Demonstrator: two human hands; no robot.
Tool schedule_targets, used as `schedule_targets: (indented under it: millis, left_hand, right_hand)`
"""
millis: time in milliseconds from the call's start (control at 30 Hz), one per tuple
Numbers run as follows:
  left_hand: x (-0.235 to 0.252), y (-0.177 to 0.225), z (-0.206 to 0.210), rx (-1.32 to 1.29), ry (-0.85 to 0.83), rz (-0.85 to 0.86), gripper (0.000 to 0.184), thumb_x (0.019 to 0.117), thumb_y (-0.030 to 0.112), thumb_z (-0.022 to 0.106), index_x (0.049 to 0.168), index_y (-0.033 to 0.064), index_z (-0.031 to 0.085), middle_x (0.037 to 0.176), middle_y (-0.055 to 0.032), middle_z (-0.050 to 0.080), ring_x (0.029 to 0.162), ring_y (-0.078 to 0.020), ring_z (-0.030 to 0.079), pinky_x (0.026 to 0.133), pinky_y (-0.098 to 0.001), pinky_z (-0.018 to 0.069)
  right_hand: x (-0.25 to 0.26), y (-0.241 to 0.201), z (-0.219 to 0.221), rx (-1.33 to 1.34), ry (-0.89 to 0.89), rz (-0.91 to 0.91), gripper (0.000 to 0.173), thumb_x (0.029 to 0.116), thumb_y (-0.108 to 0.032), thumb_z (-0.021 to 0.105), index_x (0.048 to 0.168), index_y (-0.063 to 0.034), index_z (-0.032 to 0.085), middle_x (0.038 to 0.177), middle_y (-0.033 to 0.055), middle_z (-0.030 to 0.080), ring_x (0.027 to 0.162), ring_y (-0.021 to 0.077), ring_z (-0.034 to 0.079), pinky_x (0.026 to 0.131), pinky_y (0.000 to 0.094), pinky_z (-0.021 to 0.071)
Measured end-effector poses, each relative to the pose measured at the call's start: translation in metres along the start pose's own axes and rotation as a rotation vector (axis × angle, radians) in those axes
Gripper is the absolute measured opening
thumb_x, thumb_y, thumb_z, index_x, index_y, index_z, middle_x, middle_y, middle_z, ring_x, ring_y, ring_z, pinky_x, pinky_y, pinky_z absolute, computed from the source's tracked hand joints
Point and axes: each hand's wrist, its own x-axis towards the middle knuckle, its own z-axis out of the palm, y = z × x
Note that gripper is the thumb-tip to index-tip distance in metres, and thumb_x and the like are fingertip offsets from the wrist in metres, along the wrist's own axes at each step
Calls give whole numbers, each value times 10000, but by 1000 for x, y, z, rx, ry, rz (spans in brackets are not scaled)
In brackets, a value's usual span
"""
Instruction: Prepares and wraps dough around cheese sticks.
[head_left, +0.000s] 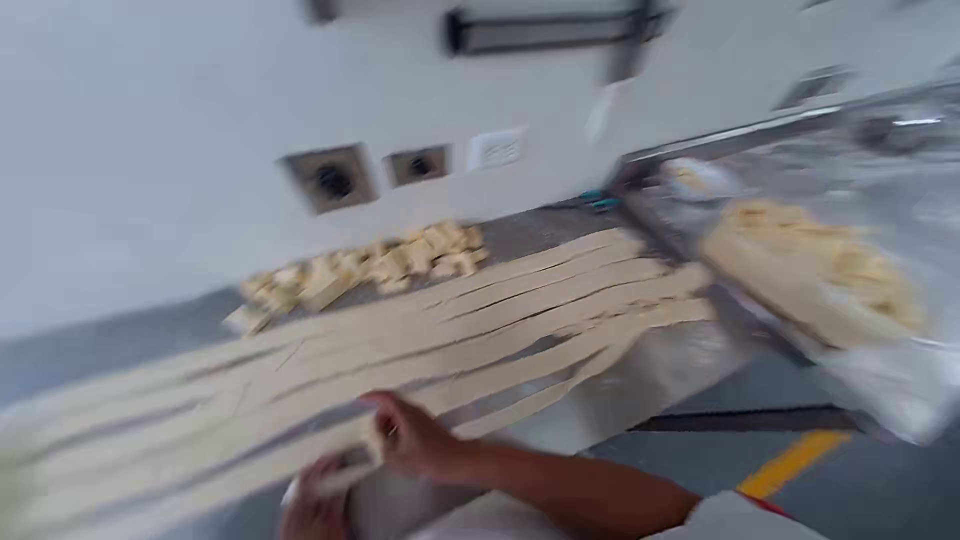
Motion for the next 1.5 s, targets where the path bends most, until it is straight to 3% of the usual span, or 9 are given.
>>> schedule_targets:
  millis: [133,333,500,600,900,1100,1200,1300,1500]
  left_hand:
    - [-1,5,18,-43,331,-102,344,1121,132,312,1354,-86,443,1139,-114,698,1003,-129,706,883,-295,582]
    - [-5,3,15,-112,404,-110,307,1113,104,360,1329,-89,460,1091,-121,702,903,-137,712,811,-300,594]
    - [-4,33,12,-177,396,-71,292,1127,164,321,1323,-5,456,1051,-64,732,872,-132,737,769,-301,615]
    - [-10,61,16,-98,390,4,252,1117,139,363,1240,4,536,1005,-75,771,846,-166,767,715,-312,638]
    - [5,91,15,-63,411,-17,246,1118,182,378,1208,34,554,951,-47,769,768,-135,760,641,-267,625]
    - [6,47,-4,-177,453,-220,257,1127,161,328,1206,9,519,941,-55,745,779,-112,741,660,-249,612]
    - [-7,18,9,-187,432,-267,248,1117,120,361,1233,-45,505,963,-106,740,836,-153,748,725,-285,620]
    - [-8,9,15,-159,460,-248,221,1098,87,416,1211,-58,538,972,-114,740,858,-148,743,745,-281,613]
    - [-5,14,7,-132,487,-211,216,1079,58,457,1225,-65,558,1029,-113,735,907,-153,737,791,-290,610]
  right_hand:
    - [0,15,35,-156,-139,-13,311,922,-29,631,1222,44,678,1159,214,687,1088,275,669,984,369,532]
    - [2,17,65,-297,-313,-58,388,965,-20,566,1341,-25,662,1281,226,630,1218,327,596,1067,392,471]
    - [6,15,73,-140,-133,-146,348,948,-61,599,1278,26,666,1173,212,676,1092,287,667,977,379,546]
    - [16,2,43,142,-66,95,249,969,-38,590,1199,42,644,1062,144,662,929,189,660,838,349,560]
    - [20,-5,-23,240,-880,173,252,893,-94,456,1035,17,632,1076,44,721,931,48,662,832,264,537]
    - [-46,28,-175,84,-718,548,303,867,-420,602,945,-148,711,865,-13,751,683,92,699,546,247,548]
    - [-76,48,-215,-284,-510,668,131,925,-97,571,959,-47,687,849,60,688,701,150,652,613,307,529]
    - [-77,53,-176,-540,-358,458,191,937,-93,682,1052,57,711,1169,248,645,1132,386,608,965,570,483]
    - [-21,21,2,-328,-283,23,287,945,-118,631,1196,-8,716,1128,183,677,1045,285,662,922,434,554]
